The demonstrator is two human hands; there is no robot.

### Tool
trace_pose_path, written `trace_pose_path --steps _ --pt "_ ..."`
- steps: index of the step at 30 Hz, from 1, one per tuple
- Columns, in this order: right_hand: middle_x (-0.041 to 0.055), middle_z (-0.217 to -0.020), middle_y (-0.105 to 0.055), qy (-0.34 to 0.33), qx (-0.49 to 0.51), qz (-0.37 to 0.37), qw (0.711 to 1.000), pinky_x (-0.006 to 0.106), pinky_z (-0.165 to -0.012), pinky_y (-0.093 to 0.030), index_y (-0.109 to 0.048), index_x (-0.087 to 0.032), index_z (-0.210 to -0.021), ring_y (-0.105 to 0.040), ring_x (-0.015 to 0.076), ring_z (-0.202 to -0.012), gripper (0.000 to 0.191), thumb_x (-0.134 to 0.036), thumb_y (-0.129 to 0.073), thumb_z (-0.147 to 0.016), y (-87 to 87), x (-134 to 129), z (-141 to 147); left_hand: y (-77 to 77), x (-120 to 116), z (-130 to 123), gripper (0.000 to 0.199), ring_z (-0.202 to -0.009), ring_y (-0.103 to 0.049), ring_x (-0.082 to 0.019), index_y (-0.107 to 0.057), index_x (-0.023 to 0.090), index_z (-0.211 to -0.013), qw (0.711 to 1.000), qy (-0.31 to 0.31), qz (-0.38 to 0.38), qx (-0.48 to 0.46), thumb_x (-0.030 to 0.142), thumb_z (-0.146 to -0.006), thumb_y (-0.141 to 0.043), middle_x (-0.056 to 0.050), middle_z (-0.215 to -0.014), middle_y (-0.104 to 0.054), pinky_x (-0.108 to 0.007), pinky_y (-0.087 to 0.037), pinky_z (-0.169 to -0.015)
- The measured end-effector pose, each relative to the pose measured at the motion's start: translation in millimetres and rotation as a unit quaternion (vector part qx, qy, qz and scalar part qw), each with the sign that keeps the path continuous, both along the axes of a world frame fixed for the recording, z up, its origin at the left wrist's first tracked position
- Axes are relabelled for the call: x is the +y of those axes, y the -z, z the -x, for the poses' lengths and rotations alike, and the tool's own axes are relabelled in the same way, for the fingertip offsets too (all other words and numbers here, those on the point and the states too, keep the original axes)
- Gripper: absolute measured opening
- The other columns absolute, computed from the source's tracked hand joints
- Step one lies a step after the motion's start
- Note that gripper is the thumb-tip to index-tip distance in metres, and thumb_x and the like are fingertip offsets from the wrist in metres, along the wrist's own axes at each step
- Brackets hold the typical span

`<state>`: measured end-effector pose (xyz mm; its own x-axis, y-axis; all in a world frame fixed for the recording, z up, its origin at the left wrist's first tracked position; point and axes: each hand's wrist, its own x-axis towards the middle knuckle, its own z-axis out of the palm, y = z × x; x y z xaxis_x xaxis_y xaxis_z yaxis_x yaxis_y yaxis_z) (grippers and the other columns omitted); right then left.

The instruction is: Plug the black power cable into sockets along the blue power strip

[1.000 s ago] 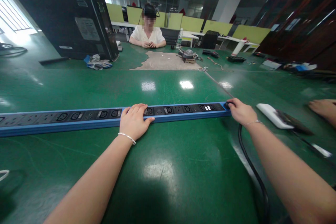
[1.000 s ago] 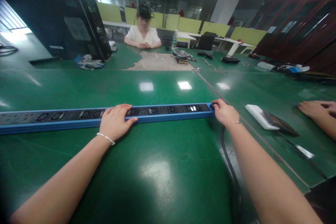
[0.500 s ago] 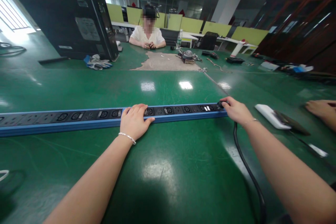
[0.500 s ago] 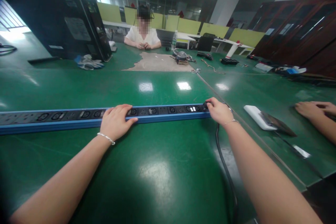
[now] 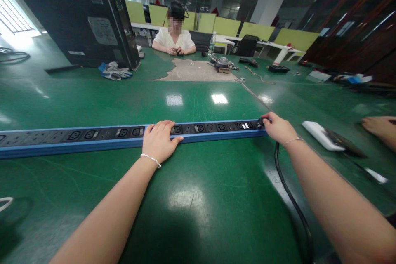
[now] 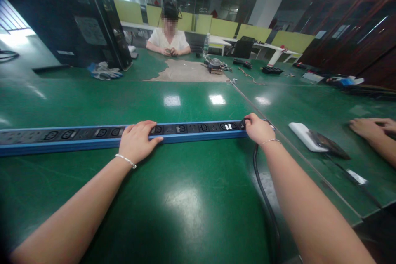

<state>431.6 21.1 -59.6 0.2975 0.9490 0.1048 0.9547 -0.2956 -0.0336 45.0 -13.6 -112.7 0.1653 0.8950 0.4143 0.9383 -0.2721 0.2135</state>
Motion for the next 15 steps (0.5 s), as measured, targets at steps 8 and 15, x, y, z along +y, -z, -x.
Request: trace_pose_path --steps 8,15 --pt "0.01 -0.09 -0.067 0.005 -0.023 -0.01 1.0 0.031 -0.063 -0.042 -0.057 -0.024 -0.111 -0.061 0.024 -0.076 0.039 -0.036 -0.032 -0.085 2.9 0 1 0.2 0 0 0.047 -0.116 -0.047 -0.023 -0.053 0.02 -0.116 1.0 -0.001 -0.002 0.003 0.049 -0.079 -0.049 -0.008 -0.124 -0.056 -0.041 -0.027 -0.1" --pt "0.012 -0.084 -0.067 0.006 -0.046 0.005 0.999 0.035 -0.061 -0.043 -0.055 -0.024 -0.115 -0.062 0.0269 -0.073 0.041 -0.038 -0.03 -0.086 11.1 -3 11 -1.1 0 -1 0.047 -0.116 -0.047 -0.023 -0.053 0.022 -0.116 1.0 -0.006 0.01 0.007 0.049 -0.079 -0.048 -0.008 -0.124 -0.056 -0.041 -0.027 -0.1"
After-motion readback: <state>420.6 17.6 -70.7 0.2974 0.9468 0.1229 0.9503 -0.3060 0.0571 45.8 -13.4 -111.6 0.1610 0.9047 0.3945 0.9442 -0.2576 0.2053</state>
